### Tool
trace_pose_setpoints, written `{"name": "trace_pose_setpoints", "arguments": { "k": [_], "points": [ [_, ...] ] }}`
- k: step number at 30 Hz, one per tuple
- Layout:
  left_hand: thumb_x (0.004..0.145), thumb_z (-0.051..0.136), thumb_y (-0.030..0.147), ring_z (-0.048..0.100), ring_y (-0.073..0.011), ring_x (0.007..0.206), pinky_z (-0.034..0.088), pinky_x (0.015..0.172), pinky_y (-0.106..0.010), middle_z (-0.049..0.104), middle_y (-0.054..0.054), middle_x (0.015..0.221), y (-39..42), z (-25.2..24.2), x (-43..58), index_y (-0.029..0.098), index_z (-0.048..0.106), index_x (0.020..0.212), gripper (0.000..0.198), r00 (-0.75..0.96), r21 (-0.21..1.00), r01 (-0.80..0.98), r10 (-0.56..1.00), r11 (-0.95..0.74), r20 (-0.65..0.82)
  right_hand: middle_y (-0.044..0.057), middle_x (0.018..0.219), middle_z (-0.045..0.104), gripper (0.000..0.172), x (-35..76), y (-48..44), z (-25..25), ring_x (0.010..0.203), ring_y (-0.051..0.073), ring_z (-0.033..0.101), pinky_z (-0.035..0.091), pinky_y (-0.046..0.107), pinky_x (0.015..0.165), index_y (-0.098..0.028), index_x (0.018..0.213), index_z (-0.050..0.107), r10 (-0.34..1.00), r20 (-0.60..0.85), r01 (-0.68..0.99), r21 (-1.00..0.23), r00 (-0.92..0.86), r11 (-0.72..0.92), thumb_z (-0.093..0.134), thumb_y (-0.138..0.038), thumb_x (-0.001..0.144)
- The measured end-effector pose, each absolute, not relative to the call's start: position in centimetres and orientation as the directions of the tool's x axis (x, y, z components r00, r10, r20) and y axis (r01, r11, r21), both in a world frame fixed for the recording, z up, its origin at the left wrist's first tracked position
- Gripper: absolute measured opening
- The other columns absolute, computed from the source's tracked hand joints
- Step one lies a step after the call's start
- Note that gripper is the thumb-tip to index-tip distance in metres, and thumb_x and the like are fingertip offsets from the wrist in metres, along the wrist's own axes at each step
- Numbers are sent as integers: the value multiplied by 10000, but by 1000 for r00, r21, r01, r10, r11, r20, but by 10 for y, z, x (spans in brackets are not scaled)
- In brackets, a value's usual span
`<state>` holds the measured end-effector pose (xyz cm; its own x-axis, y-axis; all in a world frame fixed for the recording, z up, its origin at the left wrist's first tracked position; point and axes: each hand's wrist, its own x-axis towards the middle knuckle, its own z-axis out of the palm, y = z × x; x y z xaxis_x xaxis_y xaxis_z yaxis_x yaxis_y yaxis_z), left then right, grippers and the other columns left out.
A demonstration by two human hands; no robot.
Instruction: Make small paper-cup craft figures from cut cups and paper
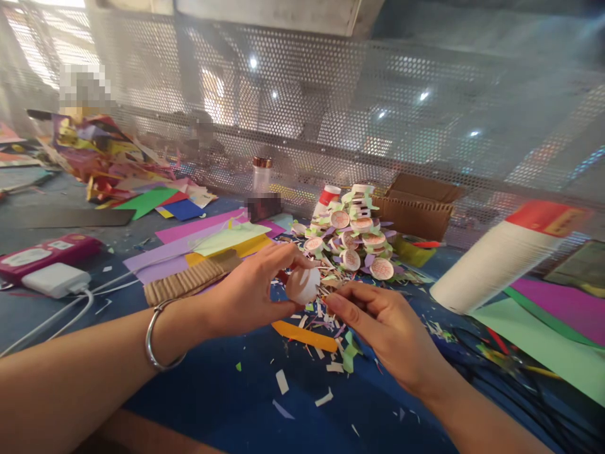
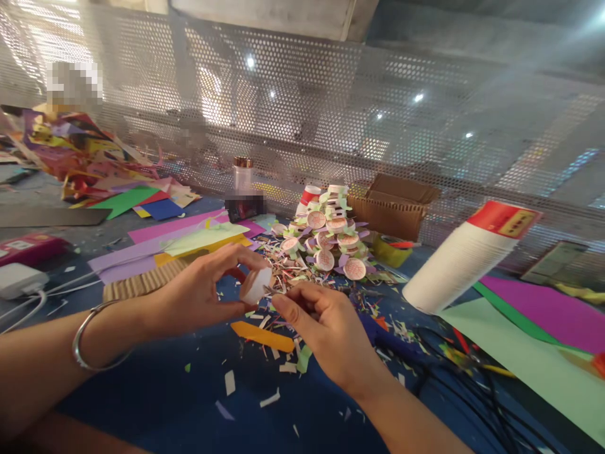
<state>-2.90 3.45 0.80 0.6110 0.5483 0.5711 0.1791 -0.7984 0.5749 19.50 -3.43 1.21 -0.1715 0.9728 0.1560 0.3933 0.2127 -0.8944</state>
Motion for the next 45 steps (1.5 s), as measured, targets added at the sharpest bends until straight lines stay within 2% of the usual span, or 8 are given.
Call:
{"name": "trace_pose_setpoints", "arguments": {
  "k": [11,17,22,26,29,35,40,45],
  "points": [
    [768,710,51,601,-198,1099,517,901,-337,664,-62,1175,37,8,-31,194,573,1194,470,642,424,184,435,-887,631,-45,665,439,379,194,-35,15,607,107,344,290,259,531,-203,749,650,963,170,388,-889,-210,242,657,-541,918],
    [806,698,119,606,-222,1101,520,901,-365,670,-84,1176,34,10,-32,185,591,1189,403,655,431,201,448,-880,608,-43,655,447,347,195,-37,18,603,114,346,302,265,537,-220,742,664,955,182,426,-864,-234,269,646,-507,938],
    [756,742,141,635,-189,1011,539,872,-328,666,-65,1101,33,14,-31,170,611,1128,396,631,650,173,590,-740,504,-22,709,517,381,196,-37,19,640,118,425,363,256,563,-206,798,662,967,127,404,-890,-222,209,635,-563,929],
    [836,710,310,614,-140,825,532,715,-268,637,-20,922,34,17,-30,165,595,1034,271,685,872,110,673,-476,281,-18,726,540,383,196,-38,22,644,116,460,401,250,581,-203,834,643,971,165,420,-879,-174,225,647,-577,916],
    [882,626,334,597,-119,702,528,641,-250,596,10,799,32,18,-27,164,587,929,181,730,927,170,675,-335,110,-10,735,572,362,195,-40,20,659,132,496,420,260,584,-213,873,639,964,239,450,-852,-121,267,674,-572,895],
    [904,563,303,567,-88,545,463,507,-193,573,42,690,20,18,-22,174,585,891,132,765,881,317,643,-352,-19,-8,737,591,271,187,-41,10,657,147,520,443,276,578,-214,903,650,957,258,491,-821,-133,290,750,-458,839],
    [890,576,297,545,-89,578,405,527,-197,607,28,696,17,20,-23,155,651,879,161,776,785,388,631,-484,5,19,777,660,218,182,-39,6,708,163,581,471,287,630,-199,899,681,956,204,456,-844,-213,282,688,-417,886],
    [890,567,301,517,-100,634,387,566,-213,633,4,740,16,25,-25,135,693,857,211,808,749,407,588,-523,-28,-21,699,572,207,181,-41,8,651,134,493,394,263,585,-199,808,659,956,118,388,-895,-270,220,710,-386,880]
  ]
}}
